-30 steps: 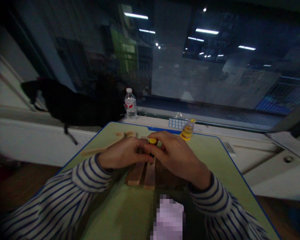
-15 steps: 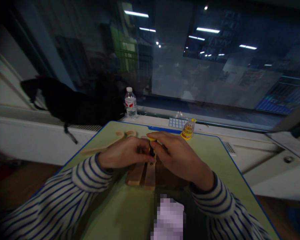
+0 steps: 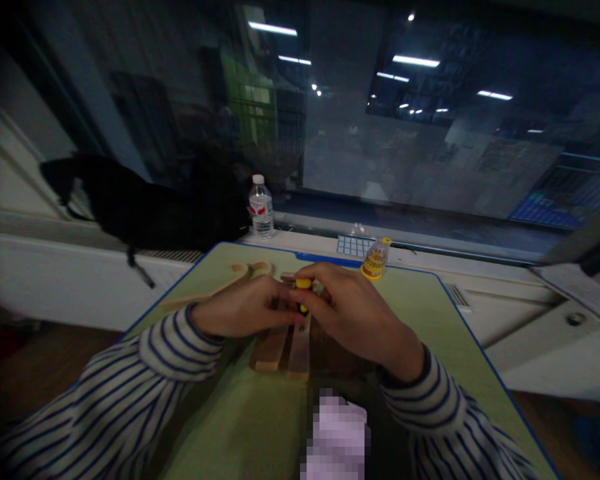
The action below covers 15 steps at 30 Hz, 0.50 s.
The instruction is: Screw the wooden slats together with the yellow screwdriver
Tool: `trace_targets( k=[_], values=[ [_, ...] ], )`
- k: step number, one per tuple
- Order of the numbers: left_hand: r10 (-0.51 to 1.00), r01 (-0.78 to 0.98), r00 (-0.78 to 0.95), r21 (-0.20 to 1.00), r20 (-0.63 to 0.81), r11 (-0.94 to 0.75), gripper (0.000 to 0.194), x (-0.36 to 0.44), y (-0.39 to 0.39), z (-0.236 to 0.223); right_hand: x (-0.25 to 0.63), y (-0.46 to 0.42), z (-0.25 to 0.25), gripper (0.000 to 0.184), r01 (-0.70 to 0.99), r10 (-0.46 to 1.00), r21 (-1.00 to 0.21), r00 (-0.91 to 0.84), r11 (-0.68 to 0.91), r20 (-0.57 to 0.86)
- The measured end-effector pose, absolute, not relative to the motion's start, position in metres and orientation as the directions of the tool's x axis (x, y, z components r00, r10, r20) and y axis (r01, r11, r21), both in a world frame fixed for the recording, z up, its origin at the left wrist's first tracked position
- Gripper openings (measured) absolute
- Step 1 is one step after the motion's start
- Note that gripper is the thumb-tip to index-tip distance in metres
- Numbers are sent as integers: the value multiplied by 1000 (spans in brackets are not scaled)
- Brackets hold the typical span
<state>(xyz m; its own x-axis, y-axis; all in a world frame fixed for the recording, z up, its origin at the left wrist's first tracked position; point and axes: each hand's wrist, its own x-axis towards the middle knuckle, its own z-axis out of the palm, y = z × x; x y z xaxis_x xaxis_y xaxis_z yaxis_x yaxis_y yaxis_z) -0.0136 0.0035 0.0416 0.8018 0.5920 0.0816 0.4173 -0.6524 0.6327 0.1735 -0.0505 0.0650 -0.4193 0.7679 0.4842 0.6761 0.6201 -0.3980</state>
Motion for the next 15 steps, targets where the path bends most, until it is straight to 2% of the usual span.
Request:
trace_targets(
  k=[5, 15],
  values=[
    [567, 394, 819, 631, 89, -668, 20, -14, 3, 43, 173, -51, 64, 19, 695, 783, -402, -391, 596, 484],
    [629, 432, 769, 635, 112, -641, 23, -11, 2, 42, 175, -49, 61, 16, 712, 795, -403, -369, 575, 481]
  ],
)
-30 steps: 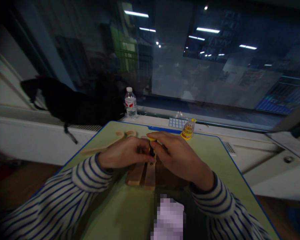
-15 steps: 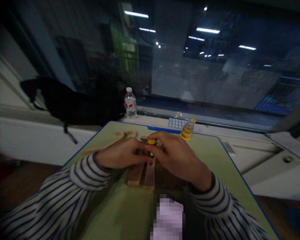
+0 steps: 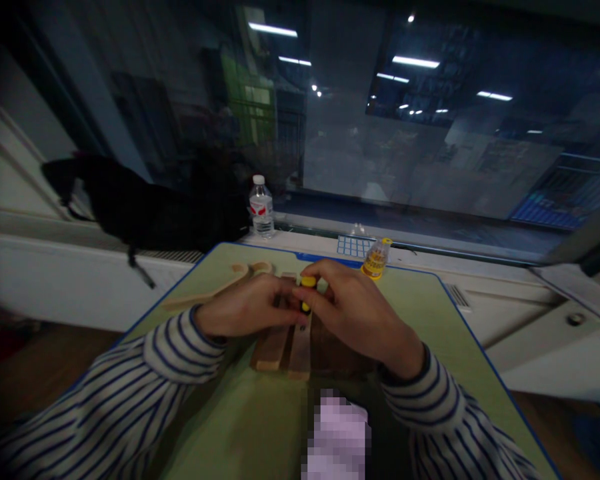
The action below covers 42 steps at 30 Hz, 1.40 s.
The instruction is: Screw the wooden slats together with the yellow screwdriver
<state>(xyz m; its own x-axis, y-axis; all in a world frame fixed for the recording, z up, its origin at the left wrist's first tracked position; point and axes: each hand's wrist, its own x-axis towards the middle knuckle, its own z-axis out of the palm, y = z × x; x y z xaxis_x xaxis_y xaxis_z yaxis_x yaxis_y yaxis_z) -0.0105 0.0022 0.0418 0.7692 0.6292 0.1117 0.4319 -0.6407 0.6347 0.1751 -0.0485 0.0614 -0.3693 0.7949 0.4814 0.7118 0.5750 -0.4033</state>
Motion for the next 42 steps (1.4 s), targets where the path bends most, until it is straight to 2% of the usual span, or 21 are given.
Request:
trace_targets(
  k=[8, 16, 24, 34, 42],
  values=[
    [625, 425, 771, 632, 122, -648, 22, -11, 5, 37, 177, -51, 60, 35, 715, 818, -430, -363, 551, 446],
    [641, 430, 752, 620, 157, -656, 25, -11, 4, 37, 175, -50, 63, 26, 682, 766, -384, -429, 622, 480],
    [627, 455, 772, 602, 100, -656, 20, -11, 3, 39, 178, -49, 60, 19, 711, 769, -352, -417, 608, 486],
    [591, 463, 806, 586, 35, -665, 21, -11, 1, 44, 175, -51, 62, 14, 709, 789, -398, -374, 582, 487],
    [626, 457, 773, 596, 100, -660, 26, -9, 1, 42, 174, -51, 60, 16, 701, 809, -440, -352, 562, 471]
  ],
)
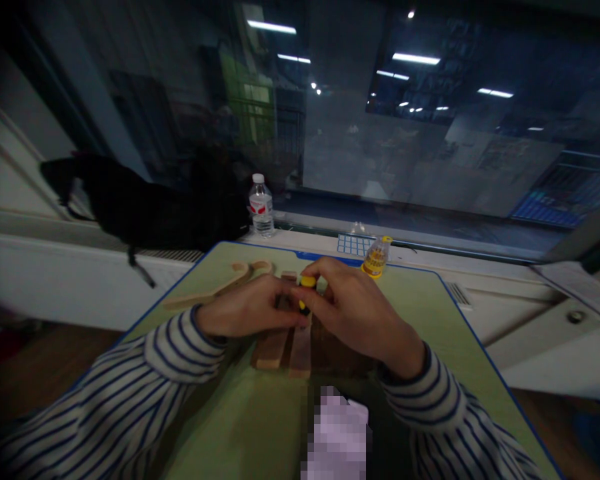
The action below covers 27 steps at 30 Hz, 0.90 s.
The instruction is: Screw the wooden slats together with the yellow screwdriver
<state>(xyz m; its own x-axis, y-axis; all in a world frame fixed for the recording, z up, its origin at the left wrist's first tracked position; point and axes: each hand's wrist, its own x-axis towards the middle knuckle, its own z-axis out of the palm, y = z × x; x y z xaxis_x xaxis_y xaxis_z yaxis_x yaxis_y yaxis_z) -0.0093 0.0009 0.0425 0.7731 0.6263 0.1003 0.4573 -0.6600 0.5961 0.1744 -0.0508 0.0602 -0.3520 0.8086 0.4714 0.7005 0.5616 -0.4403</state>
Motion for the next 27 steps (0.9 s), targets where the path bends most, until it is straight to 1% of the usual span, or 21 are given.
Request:
trace_targets(
  k=[4, 9, 14, 20, 27],
  values=[
    [644, 470, 759, 607, 92, -641, 25, -9, 1, 41, 174, -50, 61, 18, 708, 818, -444, -345, 549, 461],
    [635, 447, 763, 609, 122, -655, 22, -11, 4, 36, 175, -52, 64, 31, 710, 830, -455, -353, 538, 431],
    [644, 454, 750, 588, 153, -669, 24, -12, 5, 34, 178, -53, 64, 28, 723, 796, -378, -399, 579, 456],
    [660, 477, 739, 585, 137, -656, 32, -10, 2, 37, 177, -52, 65, 25, 704, 787, -387, -417, 596, 455],
    [618, 446, 780, 607, 98, -658, 29, -11, 4, 36, 177, -52, 65, 17, 701, 789, -395, -413, 594, 454]
  ],
)
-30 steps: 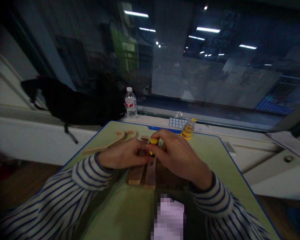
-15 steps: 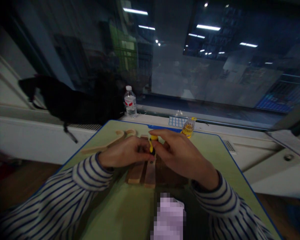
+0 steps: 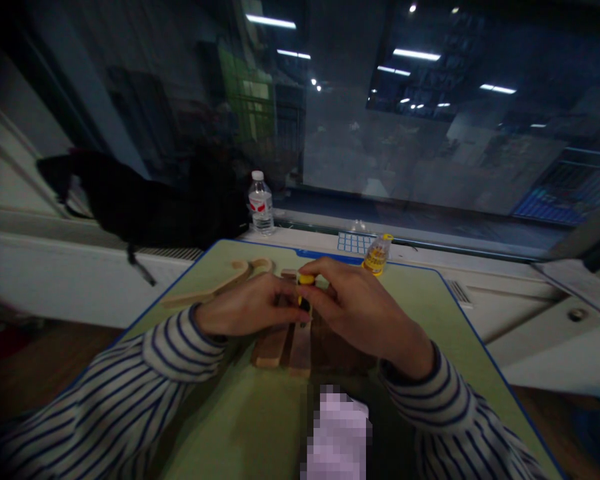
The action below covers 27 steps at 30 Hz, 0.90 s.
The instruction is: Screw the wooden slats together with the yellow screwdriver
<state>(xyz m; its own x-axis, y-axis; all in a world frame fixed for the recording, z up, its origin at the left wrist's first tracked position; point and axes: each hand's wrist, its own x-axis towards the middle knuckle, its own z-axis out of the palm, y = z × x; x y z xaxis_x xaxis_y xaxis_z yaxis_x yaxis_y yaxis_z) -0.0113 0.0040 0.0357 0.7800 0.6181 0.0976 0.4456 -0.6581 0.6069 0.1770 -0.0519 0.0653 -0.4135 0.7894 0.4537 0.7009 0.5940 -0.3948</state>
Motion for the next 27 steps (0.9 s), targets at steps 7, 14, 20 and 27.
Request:
trace_targets(
  k=[7, 14, 20, 27],
  values=[
    [555, 399, 829, 628, 63, -668, 28, -12, 4, 38, 174, -53, 66, 16, 710, 824, -442, -366, 548, 433],
    [541, 401, 839, 611, 54, -683, 26, -11, 3, 40, 173, -53, 65, 18, 714, 829, -448, -349, 537, 437],
    [632, 442, 768, 625, 108, -644, 27, -11, 2, 40, 174, -52, 64, 18, 713, 826, -446, -350, 541, 442],
    [641, 444, 758, 623, 122, -644, 25, -11, 4, 34, 176, -54, 65, 31, 702, 843, -482, -351, 525, 408]
  ],
)
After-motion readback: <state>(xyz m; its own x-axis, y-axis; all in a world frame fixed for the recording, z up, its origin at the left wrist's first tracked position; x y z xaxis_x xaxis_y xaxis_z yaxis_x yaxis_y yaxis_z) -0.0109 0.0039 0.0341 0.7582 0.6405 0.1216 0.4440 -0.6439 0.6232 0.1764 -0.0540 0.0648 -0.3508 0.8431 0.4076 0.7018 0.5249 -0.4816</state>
